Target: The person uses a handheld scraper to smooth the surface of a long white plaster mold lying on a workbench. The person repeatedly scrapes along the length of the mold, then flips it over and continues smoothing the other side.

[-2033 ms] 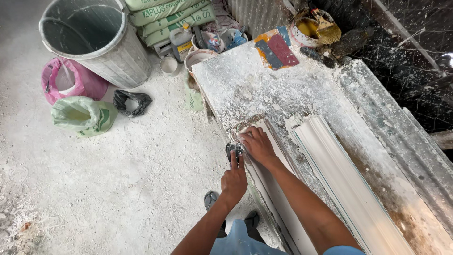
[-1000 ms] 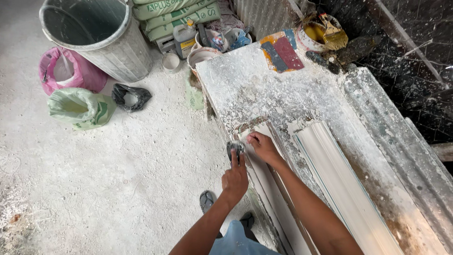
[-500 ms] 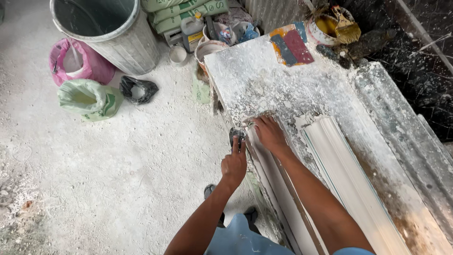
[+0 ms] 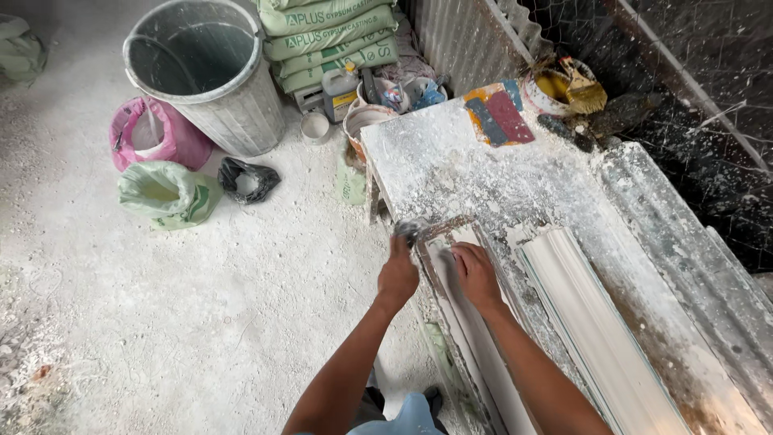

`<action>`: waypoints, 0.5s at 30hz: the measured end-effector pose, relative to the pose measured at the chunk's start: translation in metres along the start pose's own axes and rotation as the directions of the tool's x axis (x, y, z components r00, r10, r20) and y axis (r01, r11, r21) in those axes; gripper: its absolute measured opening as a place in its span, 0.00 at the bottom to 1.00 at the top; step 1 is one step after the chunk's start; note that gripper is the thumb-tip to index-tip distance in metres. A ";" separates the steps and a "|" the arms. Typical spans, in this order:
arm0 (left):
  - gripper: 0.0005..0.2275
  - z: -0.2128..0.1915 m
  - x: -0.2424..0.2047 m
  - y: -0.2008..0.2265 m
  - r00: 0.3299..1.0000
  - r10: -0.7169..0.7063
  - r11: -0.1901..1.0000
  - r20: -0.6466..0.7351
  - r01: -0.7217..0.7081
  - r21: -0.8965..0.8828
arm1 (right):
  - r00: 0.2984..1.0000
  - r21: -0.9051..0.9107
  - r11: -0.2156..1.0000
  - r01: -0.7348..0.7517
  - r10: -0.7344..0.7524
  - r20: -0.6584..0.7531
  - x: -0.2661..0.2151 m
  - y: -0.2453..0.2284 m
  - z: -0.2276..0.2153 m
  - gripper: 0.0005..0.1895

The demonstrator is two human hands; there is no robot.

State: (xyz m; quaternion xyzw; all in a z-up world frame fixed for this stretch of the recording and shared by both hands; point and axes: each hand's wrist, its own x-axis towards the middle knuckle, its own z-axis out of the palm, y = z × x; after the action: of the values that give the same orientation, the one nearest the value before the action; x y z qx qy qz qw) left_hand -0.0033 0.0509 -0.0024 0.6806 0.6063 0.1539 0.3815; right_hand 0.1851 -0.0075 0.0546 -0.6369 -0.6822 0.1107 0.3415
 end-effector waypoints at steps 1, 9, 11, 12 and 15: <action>0.30 0.008 -0.007 -0.017 0.986 0.087 0.990 -0.142 -0.102 -0.095 | 1.000 0.003 1.000 -0.003 0.003 -0.029 -0.002 0.000 -0.001 0.10; 0.16 0.083 -0.075 -0.095 0.975 -0.220 0.952 0.002 0.216 -0.215 | 0.961 -0.040 0.969 -0.244 0.247 0.121 -0.019 0.003 0.004 0.10; 0.15 0.087 -0.075 -0.087 0.982 -0.176 0.967 0.072 0.186 -0.175 | 0.952 -0.104 0.962 -0.252 0.266 0.154 -0.011 0.005 0.009 0.11; 0.14 0.087 -0.075 -0.080 0.982 -0.154 0.973 0.109 0.170 -0.155 | 0.958 -0.144 0.967 -0.210 0.233 0.166 -0.004 0.007 0.011 0.11; 0.08 0.081 -0.073 -0.063 0.861 -0.267 0.717 0.433 0.478 -0.507 | 0.990 -0.305 0.951 0.044 0.000 0.143 0.023 0.009 0.017 0.19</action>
State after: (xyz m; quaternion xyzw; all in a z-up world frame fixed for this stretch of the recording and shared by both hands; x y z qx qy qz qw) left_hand -0.0098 -0.0469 -0.0821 0.4015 0.5796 0.1401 0.6952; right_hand 0.1826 0.0205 0.0445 -0.6652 -0.7207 0.0442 0.1901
